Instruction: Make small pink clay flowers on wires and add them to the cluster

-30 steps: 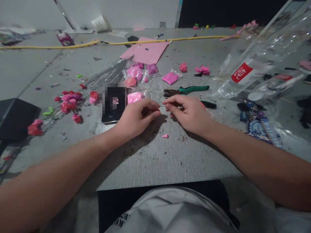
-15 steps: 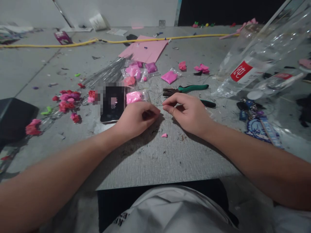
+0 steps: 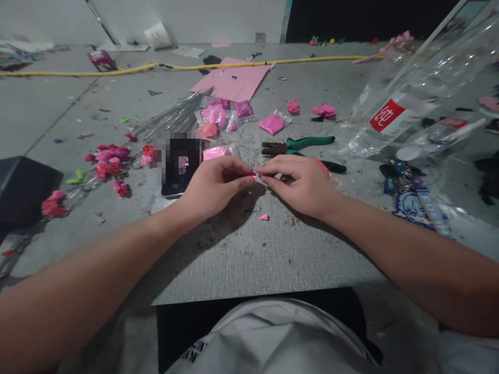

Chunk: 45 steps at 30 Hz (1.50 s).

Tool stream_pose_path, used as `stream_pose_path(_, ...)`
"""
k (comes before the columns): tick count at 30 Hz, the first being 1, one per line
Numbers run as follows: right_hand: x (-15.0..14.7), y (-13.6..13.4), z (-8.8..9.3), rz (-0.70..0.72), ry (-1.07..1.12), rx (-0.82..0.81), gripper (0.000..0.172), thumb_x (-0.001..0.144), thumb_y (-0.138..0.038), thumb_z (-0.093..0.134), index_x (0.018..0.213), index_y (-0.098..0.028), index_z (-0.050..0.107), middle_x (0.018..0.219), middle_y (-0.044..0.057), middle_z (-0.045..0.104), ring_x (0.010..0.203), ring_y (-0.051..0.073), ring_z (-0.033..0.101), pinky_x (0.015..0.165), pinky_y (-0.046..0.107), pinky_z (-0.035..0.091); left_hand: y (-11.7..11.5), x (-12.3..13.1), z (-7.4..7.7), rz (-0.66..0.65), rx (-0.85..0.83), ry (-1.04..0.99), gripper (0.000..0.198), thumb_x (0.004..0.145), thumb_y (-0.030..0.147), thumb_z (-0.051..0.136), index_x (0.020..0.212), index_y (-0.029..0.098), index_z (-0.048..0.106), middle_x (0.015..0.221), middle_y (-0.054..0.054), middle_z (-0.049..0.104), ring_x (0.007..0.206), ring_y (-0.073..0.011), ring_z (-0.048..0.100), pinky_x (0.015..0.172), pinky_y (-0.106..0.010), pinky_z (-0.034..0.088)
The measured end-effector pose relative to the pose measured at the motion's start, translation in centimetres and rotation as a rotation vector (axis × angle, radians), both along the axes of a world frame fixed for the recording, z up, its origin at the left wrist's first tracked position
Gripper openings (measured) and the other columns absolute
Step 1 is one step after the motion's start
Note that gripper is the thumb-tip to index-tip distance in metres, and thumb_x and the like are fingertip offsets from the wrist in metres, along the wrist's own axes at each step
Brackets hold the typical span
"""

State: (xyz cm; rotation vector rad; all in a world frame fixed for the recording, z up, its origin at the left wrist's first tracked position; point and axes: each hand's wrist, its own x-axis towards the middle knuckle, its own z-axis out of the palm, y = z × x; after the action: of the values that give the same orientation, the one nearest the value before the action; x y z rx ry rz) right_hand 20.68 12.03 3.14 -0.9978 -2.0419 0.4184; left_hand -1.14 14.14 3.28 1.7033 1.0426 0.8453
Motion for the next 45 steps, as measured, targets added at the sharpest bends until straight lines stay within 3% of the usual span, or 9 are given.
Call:
stream_pose_path(3, 0.0, -0.1, 0.0, 0.005, 0.006, 0.059, 0.019, 0.094, -0.010, 0.070, 0.104, -0.021, 0.081, 0.100, 0.004, 0.082, 0.090, 0.019, 0.075, 0.078, 0.031, 0.057, -0.3, 0.2, 0.1, 0.004, -0.239, -0.168, 0.026, 0.082, 0.031, 0.087, 0.100, 0.016, 0.076, 0.087, -0.005, 0.078, 0.075, -0.0150, 0.071, 0.072, -0.028, 0.056)
stream_pose_path(6, 0.1, -0.1, 0.0, 0.036, -0.015, 0.092, 0.019, 0.093, -0.008, 0.071, 0.104, -0.020, 0.081, 0.101, 0.004, 0.082, 0.093, 0.020, 0.076, 0.082, 0.032, 0.058, -0.4, 0.3, 0.1, 0.022, -0.329, -0.232, 0.028, 0.078, 0.030, 0.091, 0.097, 0.016, 0.076, 0.084, -0.004, 0.078, 0.074, -0.0138, 0.071, 0.074, -0.027, 0.058)
stream_pose_path(12, 0.3, 0.2, 0.1, 0.033, -0.025, 0.072, 0.013, 0.092, -0.009, 0.075, 0.095, -0.021, 0.080, 0.090, 0.001, 0.082, 0.083, 0.018, 0.074, 0.076, 0.030, 0.056, -0.4, 0.3, 0.1, 0.045, -0.351, -0.248, 0.029, 0.076, 0.033, 0.093, 0.092, 0.016, 0.076, 0.080, -0.004, 0.078, 0.069, -0.0121, 0.069, 0.068, -0.025, 0.055)
stream_pose_path(20, 0.1, 0.0, 0.3, 0.043, -0.012, 0.031, 0.006, 0.095, -0.019, 0.071, 0.094, -0.020, 0.077, 0.090, 0.003, 0.077, 0.081, 0.017, 0.069, 0.070, 0.029, 0.052, -0.3, 0.2, -0.2, 0.020, -0.389, -0.330, 0.030, 0.077, 0.034, 0.093, 0.095, 0.017, 0.077, 0.087, -0.005, 0.079, 0.076, -0.0130, 0.071, 0.074, -0.026, 0.057)
stream_pose_path(27, 0.0, -0.5, 0.5, 0.069, -0.048, -0.084, 0.006, 0.088, -0.017, 0.066, 0.083, -0.021, 0.064, 0.079, 0.000, 0.067, 0.070, 0.015, 0.059, 0.065, 0.029, 0.046, -0.6, 0.4, 0.2, -0.014, -0.374, -0.249, 0.026, 0.075, 0.030, 0.091, 0.093, 0.017, 0.075, 0.082, -0.004, 0.075, 0.070, -0.0135, 0.068, 0.067, -0.029, 0.057)
stream_pose_path(32, 0.4, 0.3, 0.5, -0.171, 0.165, -0.183, 0.013, 0.087, -0.017, 0.061, 0.078, -0.022, 0.054, 0.069, -0.003, 0.058, 0.061, 0.012, 0.049, 0.057, 0.028, 0.037, -0.7, 0.6, 0.6, 0.046, -0.332, -0.226, 0.019, 0.079, 0.028, 0.085, 0.094, 0.018, 0.077, 0.079, -0.004, 0.072, 0.067, -0.0136, 0.064, 0.061, -0.028, 0.054)
stream_pose_path(37, 0.3, 1.0, -0.3, -0.164, 0.224, -0.292, 0.008, 0.091, -0.022, 0.065, 0.085, -0.020, 0.062, 0.076, -0.001, 0.063, 0.069, 0.013, 0.057, 0.060, 0.028, 0.044, -0.4, 0.2, 0.0, 0.047, -0.263, -0.114, 0.022, 0.088, 0.037, 0.078, 0.102, 0.020, 0.080, 0.087, -0.007, 0.076, 0.071, -0.0167, 0.068, 0.059, -0.029, 0.052)
stream_pose_path(41, -0.2, 0.8, -0.7, -0.078, 0.364, -0.471, 0.015, 0.091, -0.031, 0.073, 0.098, -0.019, 0.068, 0.084, 0.003, 0.072, 0.069, 0.014, 0.064, 0.048, 0.024, 0.048, -0.3, 0.0, 0.1, 0.037, 0.023, 0.127, 0.026, 0.090, 0.040, 0.074, 0.103, 0.018, 0.080, 0.086, -0.007, 0.077, 0.070, -0.0177, 0.066, 0.058, -0.030, 0.049)
stream_pose_path(45, -0.5, 0.6, -0.5, -0.084, 0.424, -0.533, 0.011, 0.085, -0.023, 0.075, 0.094, -0.018, 0.072, 0.088, 0.004, 0.075, 0.065, 0.013, 0.064, 0.046, 0.022, 0.051, -0.1, -0.1, 0.3, -0.002, 0.320, 0.309, 0.017, 0.091, 0.031, 0.069, 0.095, 0.017, 0.079, 0.098, -0.008, 0.078, 0.081, -0.0184, 0.069, 0.070, -0.031, 0.051)
